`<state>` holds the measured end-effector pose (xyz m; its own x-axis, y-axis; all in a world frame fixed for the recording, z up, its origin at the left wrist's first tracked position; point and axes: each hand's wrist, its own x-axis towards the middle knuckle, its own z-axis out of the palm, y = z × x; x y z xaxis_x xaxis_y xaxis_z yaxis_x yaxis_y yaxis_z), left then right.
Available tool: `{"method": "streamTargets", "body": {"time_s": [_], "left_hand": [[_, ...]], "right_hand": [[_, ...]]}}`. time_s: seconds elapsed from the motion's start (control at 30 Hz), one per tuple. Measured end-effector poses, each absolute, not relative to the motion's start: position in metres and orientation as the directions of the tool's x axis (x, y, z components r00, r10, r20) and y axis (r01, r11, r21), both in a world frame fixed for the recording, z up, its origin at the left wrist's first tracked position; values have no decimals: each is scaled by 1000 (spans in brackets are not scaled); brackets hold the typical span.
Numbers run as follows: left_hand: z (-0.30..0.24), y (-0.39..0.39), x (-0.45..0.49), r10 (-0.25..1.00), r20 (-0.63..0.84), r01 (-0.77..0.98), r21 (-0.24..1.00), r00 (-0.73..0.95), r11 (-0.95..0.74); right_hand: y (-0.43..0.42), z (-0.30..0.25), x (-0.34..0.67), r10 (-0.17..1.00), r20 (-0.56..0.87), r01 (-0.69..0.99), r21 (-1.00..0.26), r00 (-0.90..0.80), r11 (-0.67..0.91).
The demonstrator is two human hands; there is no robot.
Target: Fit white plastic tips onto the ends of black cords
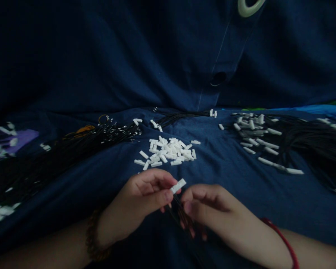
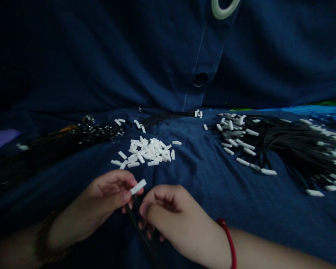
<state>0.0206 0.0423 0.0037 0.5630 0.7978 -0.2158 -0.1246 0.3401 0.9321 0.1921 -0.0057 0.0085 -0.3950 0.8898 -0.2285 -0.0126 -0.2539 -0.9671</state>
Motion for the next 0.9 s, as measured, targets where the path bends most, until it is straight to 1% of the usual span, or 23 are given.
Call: {"method": "streamTargets", "body": {"time_s": [0.07,0.1,0.2,0.27,0.33,0.5,0.57,0.6,0.63,0.67,0.7,0.73,0.8,0.83,0.87,0.9], "left_hand": [[3,42,20,804,-198,-149,931,560,333],[3,42,19,806,-190,-159,930,561,330],[2,41,18,803,-163,-172,934,573,312],[2,40,17,800,-141,-180,938,583,296],[1,39,16,803,-118,-186,943,585,274],[2,39,15,807,-99,-188,949,582,253],[4,39,16,806,-91,-191,950,585,246],[4,39,16,804,-86,-188,953,588,240],[5,39,16,802,-83,-181,956,592,233],[6,39,16,799,-81,-173,959,596,226],[6,39,16,796,-82,-163,961,599,222],[6,39,17,793,-85,-155,963,603,220],[5,39,17,793,-87,-157,961,603,225],[4,39,16,794,-83,-168,959,603,228],[3,39,16,792,-76,-182,956,605,231],[2,38,16,792,-66,-198,952,607,232]], "right_hand": [[-8,11,190,894,-243,-9,-964,-376,-265],[-9,12,190,908,-228,-1,-970,-352,-244],[-12,15,190,947,-146,78,-989,-285,-129],[-14,18,191,954,-108,122,-990,-281,-76],[-15,21,191,948,-134,118,-988,-290,-104],[-12,23,190,902,-241,-13,-965,-359,-263],[-9,22,192,877,-275,12,-956,-395,-294],[-8,21,193,870,-287,50,-955,-402,-291],[-8,22,194,873,-283,104,-959,-398,-264],[-8,22,196,889,-258,181,-962,-378,-203],[-9,24,197,910,-208,277,-955,-358,-109],[-10,27,199,931,-140,382,-924,-337,0],[-13,33,200,950,9,546,-816,-314,188],[-15,37,200,947,53,584,-776,-317,239],[-16,40,199,945,65,597,-760,-321,256],[-17,42,199,945,42,587,-775,-324,236]]}}
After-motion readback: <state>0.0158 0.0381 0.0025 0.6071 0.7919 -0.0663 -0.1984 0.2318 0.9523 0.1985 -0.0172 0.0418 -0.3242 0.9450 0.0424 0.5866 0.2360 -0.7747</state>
